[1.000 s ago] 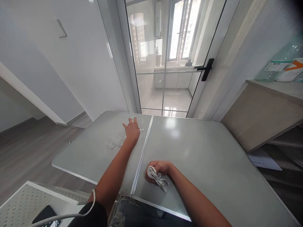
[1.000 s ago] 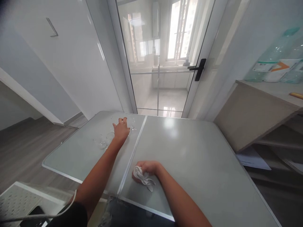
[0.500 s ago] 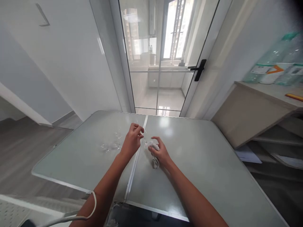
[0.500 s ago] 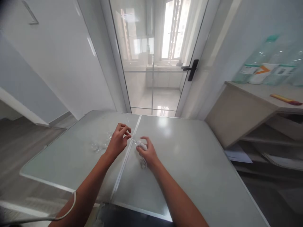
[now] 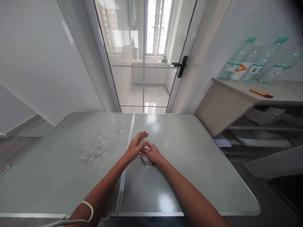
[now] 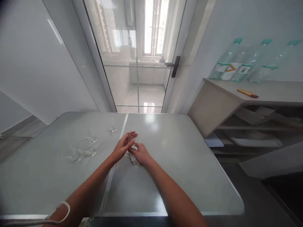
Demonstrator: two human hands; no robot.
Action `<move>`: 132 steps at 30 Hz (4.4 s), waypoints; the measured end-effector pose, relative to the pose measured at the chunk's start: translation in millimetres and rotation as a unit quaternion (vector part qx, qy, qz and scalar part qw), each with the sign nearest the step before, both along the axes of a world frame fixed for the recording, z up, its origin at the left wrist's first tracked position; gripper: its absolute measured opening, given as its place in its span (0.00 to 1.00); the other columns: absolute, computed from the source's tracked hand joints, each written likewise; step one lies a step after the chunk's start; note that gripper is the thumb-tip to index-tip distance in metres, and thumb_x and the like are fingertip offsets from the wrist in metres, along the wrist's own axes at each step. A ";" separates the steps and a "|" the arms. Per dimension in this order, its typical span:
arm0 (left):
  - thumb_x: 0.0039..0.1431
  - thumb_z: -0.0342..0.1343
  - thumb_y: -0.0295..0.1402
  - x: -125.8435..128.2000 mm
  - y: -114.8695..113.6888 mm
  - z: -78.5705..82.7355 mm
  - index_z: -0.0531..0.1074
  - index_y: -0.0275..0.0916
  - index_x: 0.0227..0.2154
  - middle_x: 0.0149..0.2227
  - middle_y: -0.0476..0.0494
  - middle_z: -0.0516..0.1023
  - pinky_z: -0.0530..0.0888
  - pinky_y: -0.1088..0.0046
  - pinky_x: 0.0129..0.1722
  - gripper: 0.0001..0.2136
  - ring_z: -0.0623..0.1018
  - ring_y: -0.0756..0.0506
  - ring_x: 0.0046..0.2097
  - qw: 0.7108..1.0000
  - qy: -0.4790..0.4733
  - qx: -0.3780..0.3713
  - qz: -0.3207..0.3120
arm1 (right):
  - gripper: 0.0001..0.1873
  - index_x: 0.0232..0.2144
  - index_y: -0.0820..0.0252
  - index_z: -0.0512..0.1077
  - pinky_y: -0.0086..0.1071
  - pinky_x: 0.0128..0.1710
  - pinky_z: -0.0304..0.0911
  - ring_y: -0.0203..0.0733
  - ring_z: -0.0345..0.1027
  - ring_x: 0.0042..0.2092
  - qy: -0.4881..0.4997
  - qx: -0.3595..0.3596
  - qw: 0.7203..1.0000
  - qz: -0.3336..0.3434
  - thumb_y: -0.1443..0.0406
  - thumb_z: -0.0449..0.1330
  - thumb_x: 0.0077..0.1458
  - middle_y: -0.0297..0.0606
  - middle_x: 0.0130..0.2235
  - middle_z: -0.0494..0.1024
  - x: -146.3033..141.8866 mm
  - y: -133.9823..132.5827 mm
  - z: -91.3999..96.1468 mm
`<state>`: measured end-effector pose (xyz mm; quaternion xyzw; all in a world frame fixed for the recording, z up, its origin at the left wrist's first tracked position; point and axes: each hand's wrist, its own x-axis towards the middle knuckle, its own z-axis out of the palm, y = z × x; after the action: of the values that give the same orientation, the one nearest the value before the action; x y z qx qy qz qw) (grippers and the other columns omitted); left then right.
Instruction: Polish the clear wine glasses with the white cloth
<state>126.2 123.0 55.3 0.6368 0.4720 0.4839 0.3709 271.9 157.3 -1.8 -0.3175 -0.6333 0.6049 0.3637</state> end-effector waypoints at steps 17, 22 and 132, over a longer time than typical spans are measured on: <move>0.68 0.53 0.38 -8.0 -7.3 -55.6 0.49 0.48 0.70 0.51 0.41 0.73 0.78 0.66 0.45 0.31 0.76 0.46 0.40 0.977 0.153 0.102 0.111 | 0.22 0.43 0.62 0.76 0.29 0.33 0.61 0.39 0.67 0.35 0.145 -0.101 0.952 -0.251 0.55 0.67 0.48 0.36 0.36 0.76 62.4 54.0 16.7; 0.68 0.56 0.40 -5.6 -3.1 -53.7 0.58 0.49 0.66 0.51 0.38 0.77 0.78 0.62 0.48 0.26 0.80 0.41 0.45 0.946 0.261 0.150 0.121 | 0.25 0.47 0.56 0.70 0.27 0.30 0.55 0.36 0.62 0.32 0.132 -0.075 0.974 -0.168 0.67 0.61 0.43 0.31 0.36 0.74 62.3 42.4 30.5; 0.56 0.58 0.63 12.8 -19.3 -65.2 0.70 0.36 0.24 0.17 0.52 0.65 0.61 0.77 0.18 0.30 0.63 0.54 0.17 0.979 -0.158 -0.107 -0.068 | 0.34 0.55 0.52 0.75 0.53 0.51 0.69 0.55 0.75 0.50 0.214 -0.124 0.968 0.028 0.41 0.42 0.67 0.45 0.49 0.82 47.7 -5.6 24.9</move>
<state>139.0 103.8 -9.9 0.5394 0.4121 0.4989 0.5389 319.5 151.7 23.1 -0.2056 -0.4692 0.7427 0.4312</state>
